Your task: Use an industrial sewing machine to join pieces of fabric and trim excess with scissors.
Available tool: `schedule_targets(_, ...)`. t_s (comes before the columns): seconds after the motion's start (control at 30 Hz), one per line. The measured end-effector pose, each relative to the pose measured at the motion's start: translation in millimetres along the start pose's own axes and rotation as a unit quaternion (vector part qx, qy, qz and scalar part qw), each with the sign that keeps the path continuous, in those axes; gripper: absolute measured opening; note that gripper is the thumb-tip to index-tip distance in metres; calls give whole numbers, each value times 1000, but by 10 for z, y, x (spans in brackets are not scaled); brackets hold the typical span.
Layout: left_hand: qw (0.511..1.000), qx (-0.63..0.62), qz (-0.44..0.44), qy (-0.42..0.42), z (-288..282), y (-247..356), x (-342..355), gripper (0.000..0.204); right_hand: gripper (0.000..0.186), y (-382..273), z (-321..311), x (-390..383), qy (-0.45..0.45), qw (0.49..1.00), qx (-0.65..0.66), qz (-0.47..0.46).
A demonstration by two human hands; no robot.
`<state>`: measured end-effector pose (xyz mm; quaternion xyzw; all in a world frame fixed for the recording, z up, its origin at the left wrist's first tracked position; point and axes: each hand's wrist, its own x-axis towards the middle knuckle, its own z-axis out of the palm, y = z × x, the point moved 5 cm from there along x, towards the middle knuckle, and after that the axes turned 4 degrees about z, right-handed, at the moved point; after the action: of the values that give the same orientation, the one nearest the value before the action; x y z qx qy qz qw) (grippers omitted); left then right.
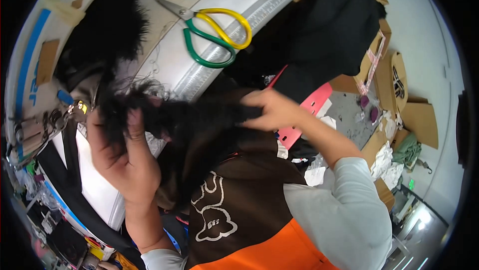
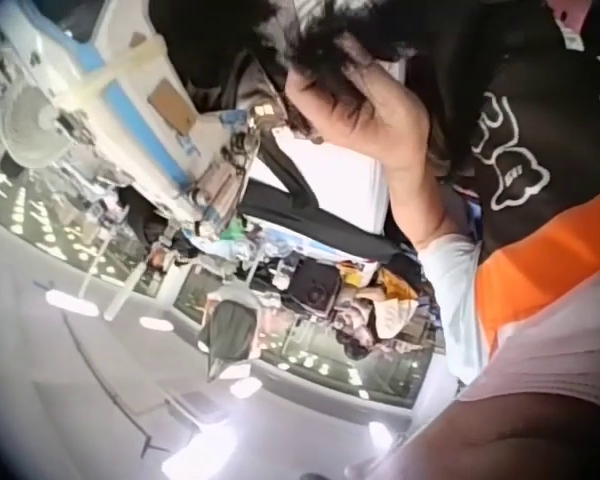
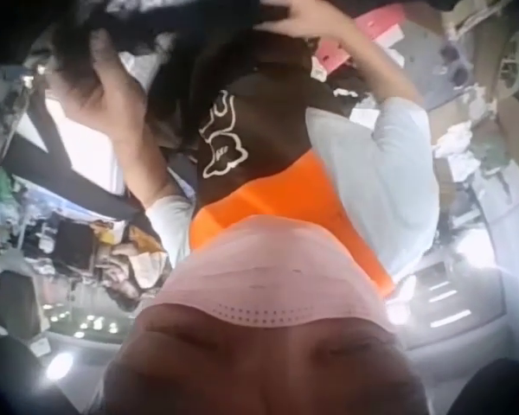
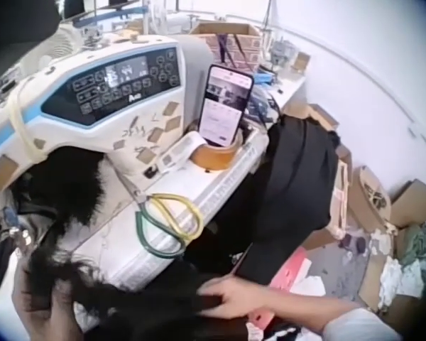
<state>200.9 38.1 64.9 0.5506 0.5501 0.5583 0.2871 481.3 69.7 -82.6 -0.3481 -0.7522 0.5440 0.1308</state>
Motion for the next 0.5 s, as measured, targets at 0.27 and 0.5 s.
schedule_targets(0.27, 968, -117, -109, -194, 1015, -556, -451, 26, 33, 1911, -703, -2465, -88, 834, -229, 494)
schedule_targets(0.5, 947, 36, -47, -315, 1748, -1333, -626, 46, 52, 2216, 110, -2811, -143, 794, -149, 571)
